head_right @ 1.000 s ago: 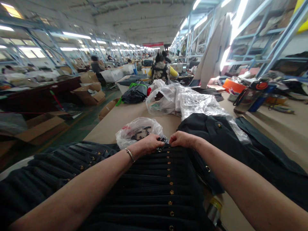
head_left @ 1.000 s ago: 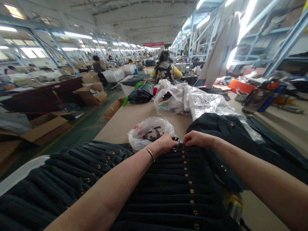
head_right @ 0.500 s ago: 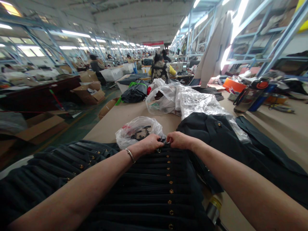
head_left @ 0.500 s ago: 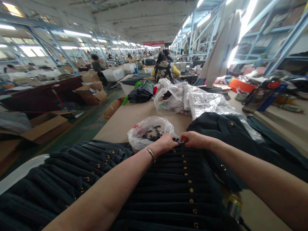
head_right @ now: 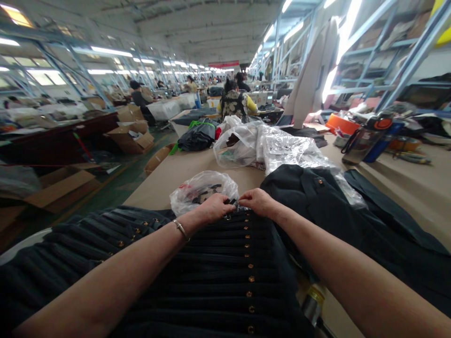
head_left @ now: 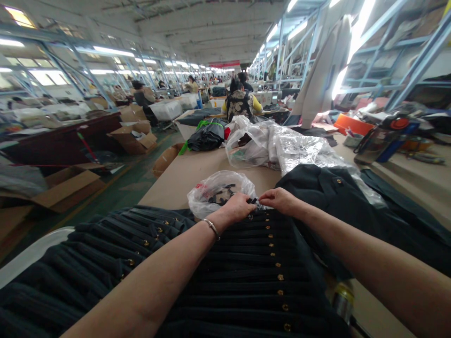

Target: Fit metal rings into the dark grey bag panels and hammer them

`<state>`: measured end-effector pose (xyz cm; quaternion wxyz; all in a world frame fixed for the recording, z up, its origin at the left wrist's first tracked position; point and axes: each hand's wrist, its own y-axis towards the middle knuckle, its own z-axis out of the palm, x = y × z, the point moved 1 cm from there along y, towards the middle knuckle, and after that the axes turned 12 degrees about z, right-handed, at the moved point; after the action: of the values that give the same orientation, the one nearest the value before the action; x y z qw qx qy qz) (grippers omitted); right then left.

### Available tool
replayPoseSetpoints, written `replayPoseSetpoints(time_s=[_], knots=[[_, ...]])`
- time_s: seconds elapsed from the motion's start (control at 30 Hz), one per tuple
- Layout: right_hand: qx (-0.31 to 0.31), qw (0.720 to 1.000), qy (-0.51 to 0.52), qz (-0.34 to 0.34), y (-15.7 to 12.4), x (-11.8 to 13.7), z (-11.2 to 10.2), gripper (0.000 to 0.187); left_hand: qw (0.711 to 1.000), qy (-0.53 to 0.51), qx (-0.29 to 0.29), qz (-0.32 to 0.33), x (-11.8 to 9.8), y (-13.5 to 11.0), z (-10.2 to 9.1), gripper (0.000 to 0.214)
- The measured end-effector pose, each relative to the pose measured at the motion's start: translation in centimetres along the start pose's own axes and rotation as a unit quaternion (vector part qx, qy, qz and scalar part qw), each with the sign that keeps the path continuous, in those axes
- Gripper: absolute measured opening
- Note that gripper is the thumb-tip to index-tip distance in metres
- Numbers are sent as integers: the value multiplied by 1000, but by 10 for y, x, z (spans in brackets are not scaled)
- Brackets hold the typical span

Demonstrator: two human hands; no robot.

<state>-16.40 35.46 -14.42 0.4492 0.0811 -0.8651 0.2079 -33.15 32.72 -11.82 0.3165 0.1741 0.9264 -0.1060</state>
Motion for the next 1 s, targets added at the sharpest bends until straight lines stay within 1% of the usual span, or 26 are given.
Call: replayPoseSetpoints(time_s=[0.1, 0.2, 0.3, 0.33, 0.37, 0.4, 0.43, 0.5, 0.53, 0.6, 0.67, 0.73, 0.8, 0.87, 0.93, 1.0], knots=[[-21, 995, 99, 0, -8, 10, 14, 25, 999, -43, -12, 12, -5, -4, -1, 18], [-61, 977, 203, -3, -16, 15, 25, 23, 996, -85, -23, 13, -10, -6, 0, 20], [-80, 952, 296, -17, -19, 13, 28, 20, 989, -141, -31, -9, -12, -10, 0, 28], [-78, 948, 309, -18, -19, 12, 27, 19, 986, -164, -33, -24, -13, -11, 0, 30], [-74, 951, 299, -19, -20, 10, 25, 17, 980, -189, -33, -42, -14, -13, -1, 31], [-69, 961, 268, -22, -22, 8, 23, 15, 974, -215, -31, -60, -15, -14, -1, 30], [-71, 973, 219, -28, -23, 7, 21, 13, 968, -238, -26, -77, -16, -16, -1, 29], [-99, 990, 89, -55, -28, 4, 17, 9, 956, -277, -9, -97, -18, -18, 0, 24], [-120, 990, 22, -75, -30, 3, 16, 9, 951, -293, 3, -103, -19, -18, 0, 23], [-160, 977, -84, -115, -34, 1, 15, 8, 940, -323, 32, -109, -19, -19, 1, 23], [-174, 963, -141, -151, -36, -1, 16, 9, 938, -323, 61, -108, -18, -18, 3, 24], [-166, 959, -161, -166, -38, -1, 17, 13, 949, -288, 80, -101, -16, -17, 6, 20], [-134, 965, -169, -147, -39, -2, 16, 16, 963, -236, 85, -95, -14, -15, 9, 16], [-86, 979, -165, -85, -39, -3, 14, 19, 973, -194, 82, -97, -11, -13, 12, 12], [-46, 987, -155, -18, -39, -6, 11, 21, 981, -153, 80, -93, -10, -9, 15, 10], [-39, 989, -144, 21, -37, -11, 7, 23, 986, -119, 80, -86, -10, -5, 17, 8]])
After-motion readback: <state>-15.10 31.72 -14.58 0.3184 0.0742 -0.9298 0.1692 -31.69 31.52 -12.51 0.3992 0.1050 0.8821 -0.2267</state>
